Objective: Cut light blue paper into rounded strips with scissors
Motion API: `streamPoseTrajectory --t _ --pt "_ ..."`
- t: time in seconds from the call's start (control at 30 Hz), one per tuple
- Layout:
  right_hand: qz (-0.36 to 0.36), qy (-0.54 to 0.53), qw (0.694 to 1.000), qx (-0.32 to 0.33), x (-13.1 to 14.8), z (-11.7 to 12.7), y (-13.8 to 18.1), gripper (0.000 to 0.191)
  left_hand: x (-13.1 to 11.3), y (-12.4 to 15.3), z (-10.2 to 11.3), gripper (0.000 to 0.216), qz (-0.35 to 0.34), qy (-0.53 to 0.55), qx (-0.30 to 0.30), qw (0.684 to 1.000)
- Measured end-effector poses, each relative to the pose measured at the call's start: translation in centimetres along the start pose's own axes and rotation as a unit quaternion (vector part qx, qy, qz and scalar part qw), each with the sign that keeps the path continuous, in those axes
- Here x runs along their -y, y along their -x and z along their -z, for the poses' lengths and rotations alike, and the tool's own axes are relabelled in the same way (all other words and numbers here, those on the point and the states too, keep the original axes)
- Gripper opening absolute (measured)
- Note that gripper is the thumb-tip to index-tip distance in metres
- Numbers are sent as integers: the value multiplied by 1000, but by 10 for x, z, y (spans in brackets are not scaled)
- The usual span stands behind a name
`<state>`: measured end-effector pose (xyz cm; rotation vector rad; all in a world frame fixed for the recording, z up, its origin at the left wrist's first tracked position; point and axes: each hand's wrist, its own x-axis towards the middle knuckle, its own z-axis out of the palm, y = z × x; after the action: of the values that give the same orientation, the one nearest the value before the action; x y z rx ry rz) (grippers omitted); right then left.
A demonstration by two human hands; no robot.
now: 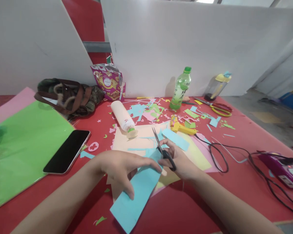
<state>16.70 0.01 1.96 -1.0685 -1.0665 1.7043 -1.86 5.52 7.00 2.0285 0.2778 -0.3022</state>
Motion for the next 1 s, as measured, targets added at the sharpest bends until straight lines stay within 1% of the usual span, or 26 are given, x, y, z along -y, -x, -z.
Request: streamPoseTrajectory --t 0.17,0.27,0.37,0.43,0.6,0.63,0.7,0.77,0.83,0.87,0.93,1.0 --pt "42 25 998 -31 -5 3 -5 39 13 -2 0 49 -37 6 5 999" --pt "77 30 994 -66 -6 5 -7 39 21 0 3 36 -6 8 1 1000" --pt "100 22 989 -104 -6 7 -9 38 26 6 9 29 23 -16 -31 999" --pt "116 15 984 -135 -6 8 -10 37 29 11 13 26 35 -32 -42 998" --pt "152 4 969 -193 -7 11 -12 39 26 26 21 24 83 -46 -35 995" --pt "154 5 968 -200 -7 11 -12 39 25 30 22 23 96 -41 -34 994" --pt "156 10 964 -216 -7 10 -12 39 23 35 23 22 145 -52 -42 987" --pt "162 11 959 -232 -7 10 -12 38 20 41 23 20 217 -100 -75 968" --pt "171 9 955 -241 -7 10 -12 38 17 45 23 18 285 -163 -128 936" --pt "174 9 955 -242 -8 10 -12 38 16 45 22 18 304 -189 -156 921" --pt "172 14 956 -237 -10 9 -12 38 12 43 19 19 299 -216 -211 905" --pt "166 19 959 -227 -11 7 -11 39 8 35 14 21 248 -211 -260 909"
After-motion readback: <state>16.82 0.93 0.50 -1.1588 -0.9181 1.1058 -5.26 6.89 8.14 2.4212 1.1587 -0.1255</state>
